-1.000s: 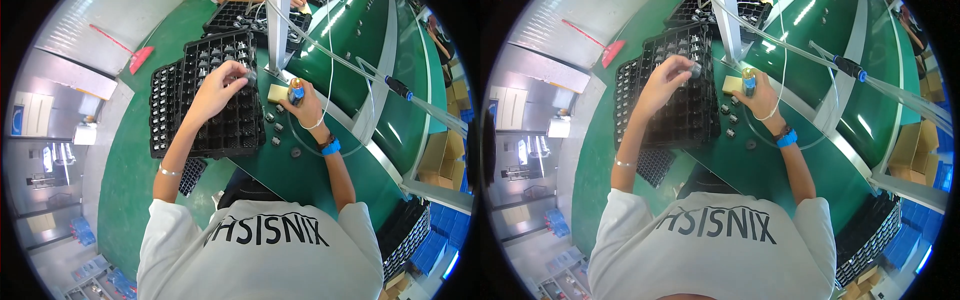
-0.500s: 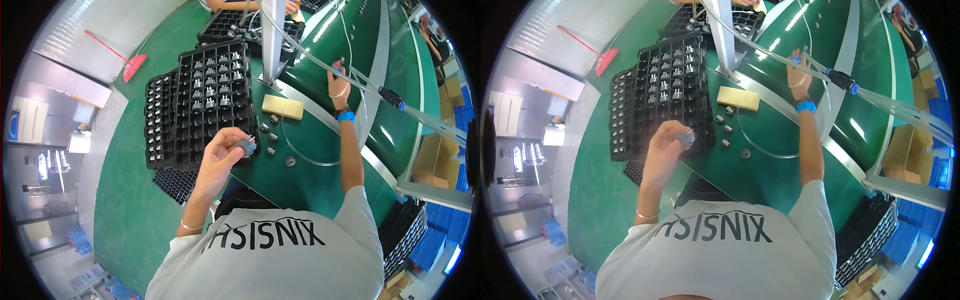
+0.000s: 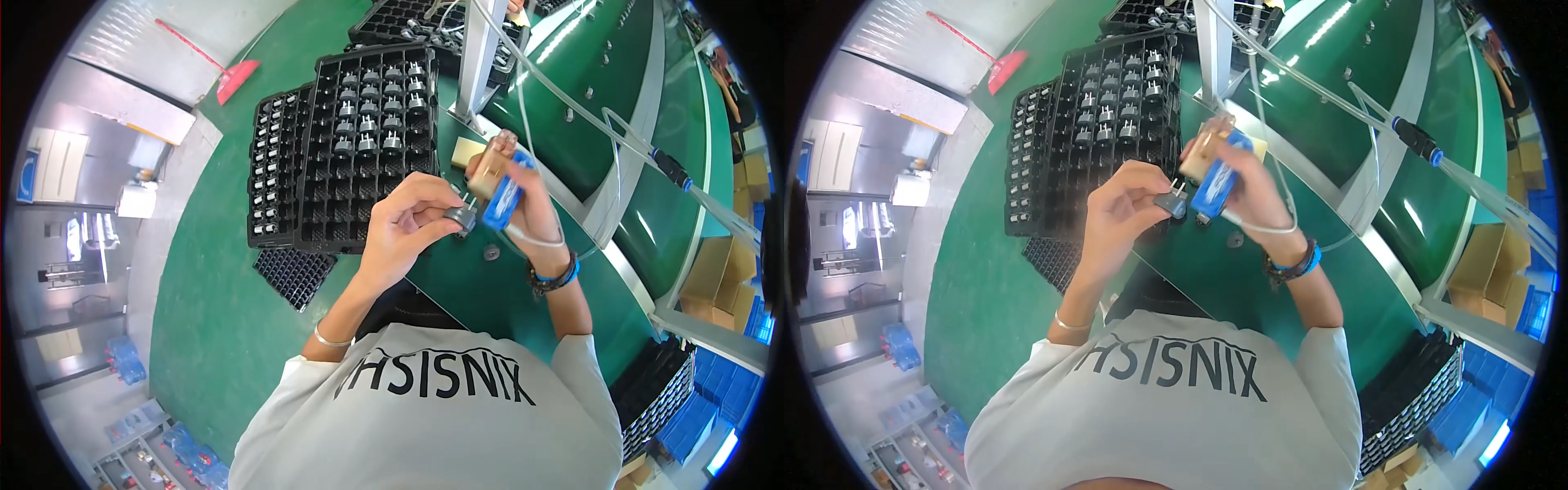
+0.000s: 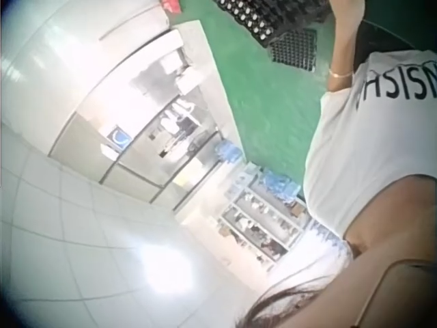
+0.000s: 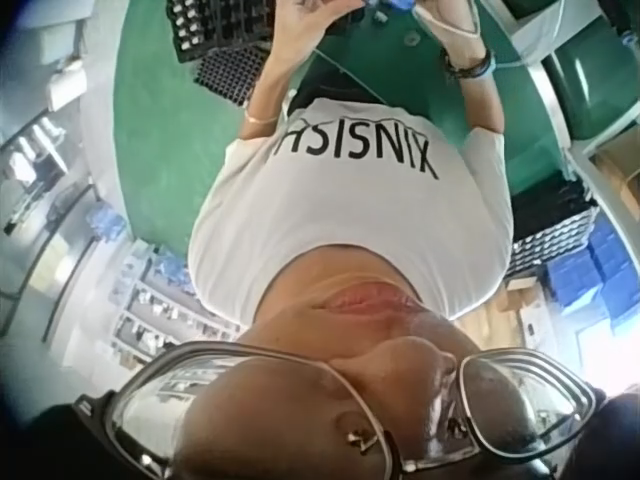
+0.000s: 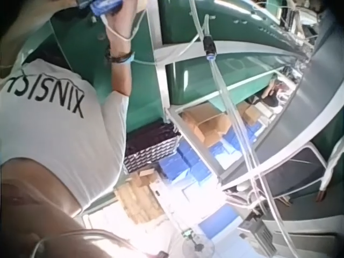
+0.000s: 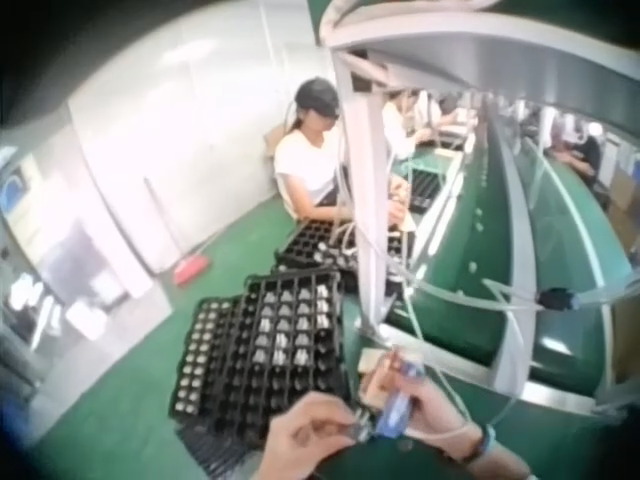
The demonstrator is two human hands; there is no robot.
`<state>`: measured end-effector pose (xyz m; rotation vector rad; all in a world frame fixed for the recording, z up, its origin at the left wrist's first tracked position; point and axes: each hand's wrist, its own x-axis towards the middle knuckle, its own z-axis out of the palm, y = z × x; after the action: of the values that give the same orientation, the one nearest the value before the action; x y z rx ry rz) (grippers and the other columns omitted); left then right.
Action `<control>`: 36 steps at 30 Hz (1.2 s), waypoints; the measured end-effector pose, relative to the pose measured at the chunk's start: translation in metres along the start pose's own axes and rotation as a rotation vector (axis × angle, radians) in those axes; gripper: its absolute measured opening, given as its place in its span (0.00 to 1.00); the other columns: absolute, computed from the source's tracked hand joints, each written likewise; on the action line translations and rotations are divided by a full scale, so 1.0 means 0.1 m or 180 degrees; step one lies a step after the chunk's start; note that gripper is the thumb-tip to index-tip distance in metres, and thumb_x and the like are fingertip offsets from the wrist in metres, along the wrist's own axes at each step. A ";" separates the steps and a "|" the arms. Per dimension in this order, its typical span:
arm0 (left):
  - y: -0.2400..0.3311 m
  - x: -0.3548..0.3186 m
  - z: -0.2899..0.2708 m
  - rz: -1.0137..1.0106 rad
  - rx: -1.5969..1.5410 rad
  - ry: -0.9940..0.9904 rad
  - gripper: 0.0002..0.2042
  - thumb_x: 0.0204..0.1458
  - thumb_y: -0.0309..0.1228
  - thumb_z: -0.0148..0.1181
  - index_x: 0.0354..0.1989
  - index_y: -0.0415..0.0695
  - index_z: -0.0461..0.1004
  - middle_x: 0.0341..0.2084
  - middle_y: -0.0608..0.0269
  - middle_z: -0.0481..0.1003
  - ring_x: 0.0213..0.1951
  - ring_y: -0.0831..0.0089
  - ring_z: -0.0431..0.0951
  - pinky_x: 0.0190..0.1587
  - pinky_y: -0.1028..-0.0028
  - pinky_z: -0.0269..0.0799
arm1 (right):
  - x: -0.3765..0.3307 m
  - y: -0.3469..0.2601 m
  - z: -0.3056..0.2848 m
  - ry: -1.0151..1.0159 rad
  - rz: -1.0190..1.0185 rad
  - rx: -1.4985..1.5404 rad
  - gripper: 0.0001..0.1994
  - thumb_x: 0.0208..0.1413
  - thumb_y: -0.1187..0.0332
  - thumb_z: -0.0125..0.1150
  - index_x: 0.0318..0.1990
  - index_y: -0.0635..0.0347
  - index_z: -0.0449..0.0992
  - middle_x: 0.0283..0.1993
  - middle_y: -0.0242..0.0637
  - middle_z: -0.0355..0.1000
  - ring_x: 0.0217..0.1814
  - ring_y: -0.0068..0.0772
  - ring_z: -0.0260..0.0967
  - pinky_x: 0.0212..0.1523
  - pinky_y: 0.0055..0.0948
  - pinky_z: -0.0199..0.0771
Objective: The person assembles small metal electronic components into a device using a handheld assembly tool.
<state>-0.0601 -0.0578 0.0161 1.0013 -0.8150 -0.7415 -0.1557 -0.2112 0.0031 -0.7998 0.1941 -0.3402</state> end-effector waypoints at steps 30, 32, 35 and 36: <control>-0.36 1.32 -0.84 0.0669 0.5041 -0.0619 0.07 0.44 0.26 0.58 0.33 0.44 0.72 0.32 0.61 0.70 0.40 0.62 0.70 0.42 0.67 0.68 | 0.35 0.43 -0.95 0.1231 -0.1759 -0.4869 0.18 0.47 0.66 0.59 0.46 0.60 0.65 0.23 0.48 0.68 0.23 0.48 0.69 0.24 0.37 0.67; -0.43 1.36 -0.84 0.0561 0.5038 -0.0565 0.06 0.44 0.24 0.57 0.32 0.43 0.72 0.31 0.60 0.70 0.40 0.62 0.70 0.43 0.66 0.68 | 0.36 0.44 -0.98 0.1260 -0.1639 -0.4958 0.17 0.47 0.66 0.59 0.44 0.61 0.65 0.22 0.48 0.68 0.23 0.48 0.69 0.23 0.37 0.67; -0.42 1.37 -0.83 0.0584 0.5073 -0.0398 0.06 0.44 0.24 0.56 0.32 0.43 0.71 0.32 0.59 0.70 0.39 0.60 0.70 0.42 0.66 0.67 | 0.36 0.43 -0.97 0.1281 -0.1685 -0.5049 0.16 0.47 0.66 0.59 0.42 0.61 0.66 0.22 0.48 0.68 0.23 0.48 0.68 0.23 0.37 0.66; -0.34 1.33 -0.80 0.0566 0.4997 -0.0350 0.06 0.46 0.25 0.56 0.34 0.44 0.71 0.33 0.59 0.70 0.39 0.62 0.71 0.44 0.68 0.67 | 0.34 0.42 -0.95 0.1271 -0.1702 -0.5004 0.16 0.47 0.66 0.59 0.42 0.61 0.66 0.22 0.48 0.68 0.23 0.48 0.68 0.22 0.37 0.67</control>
<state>0.0691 -0.1471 -0.0082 2.2110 -1.5940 0.1698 -0.1426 -0.2602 -0.0941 -2.3551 0.6568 -0.8740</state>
